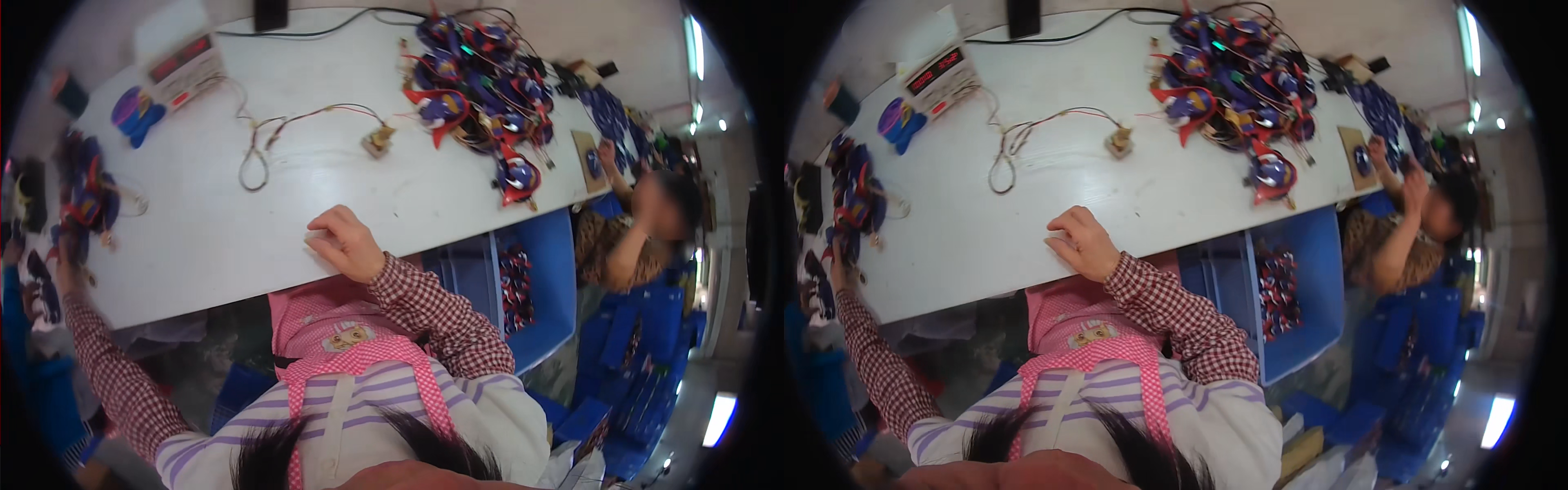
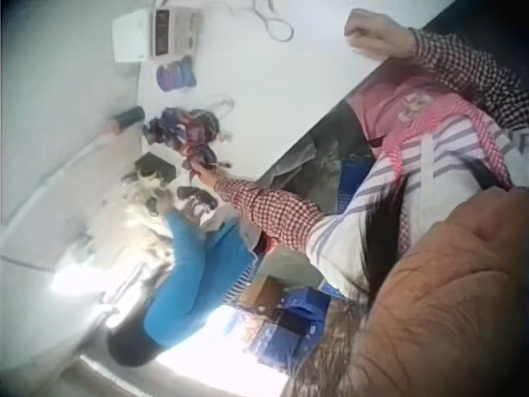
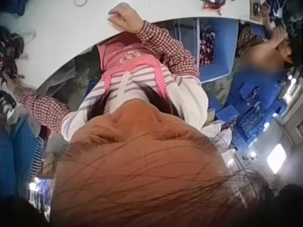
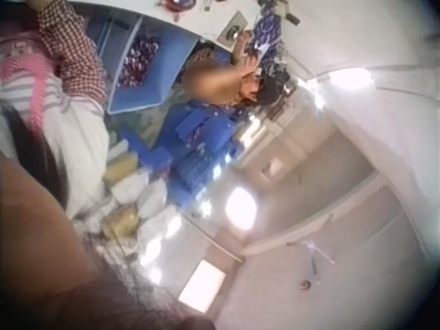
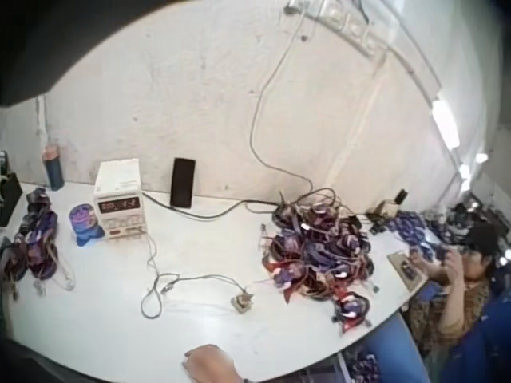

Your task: Assembling and testing electronic components and wiring onto decorative plastic bases at a workshop station.

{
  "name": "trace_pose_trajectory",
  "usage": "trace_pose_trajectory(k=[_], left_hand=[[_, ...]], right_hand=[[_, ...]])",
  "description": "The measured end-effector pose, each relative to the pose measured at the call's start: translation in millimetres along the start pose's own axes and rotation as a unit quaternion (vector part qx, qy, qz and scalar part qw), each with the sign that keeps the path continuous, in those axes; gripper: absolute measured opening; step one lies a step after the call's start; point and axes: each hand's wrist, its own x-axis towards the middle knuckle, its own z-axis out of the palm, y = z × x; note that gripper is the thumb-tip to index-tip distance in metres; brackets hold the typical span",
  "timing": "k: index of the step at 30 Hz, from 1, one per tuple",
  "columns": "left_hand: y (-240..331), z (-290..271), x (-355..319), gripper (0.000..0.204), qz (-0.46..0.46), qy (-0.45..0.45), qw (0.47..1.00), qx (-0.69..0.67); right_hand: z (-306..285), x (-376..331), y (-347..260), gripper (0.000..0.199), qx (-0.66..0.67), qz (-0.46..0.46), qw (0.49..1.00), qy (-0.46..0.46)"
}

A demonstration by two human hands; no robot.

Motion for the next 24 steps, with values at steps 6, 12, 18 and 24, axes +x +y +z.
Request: trace_pose_trajectory(k=[6,12,18,24], left_hand=[[64.9,-19.3,-13.0,0.054,-0.194,0.149,0.965,-0.089],[349.9,-56.7,-102.5,0.034,-0.034,0.041,0.902,-0.428],[712.6,-91.1,-141.8,0.036,0.406,-0.209,0.714,-0.531],[926.6,-60.3,-97.7,0.076,0.540,0.045,0.750,-0.380]], right_hand=[[-99.4,-35.5,5.5,0.023,0.019,0.074,0.983,0.165],[-262.8,-56.0,50.7,0.017,-0.086,0.157,0.884,0.432],[-379.5,-57.3,168.7,0.031,-0.107,0.217,0.946,0.217],[-386.1,-27.0,187.9,0.030,-0.001,0.330,0.937,0.118]])
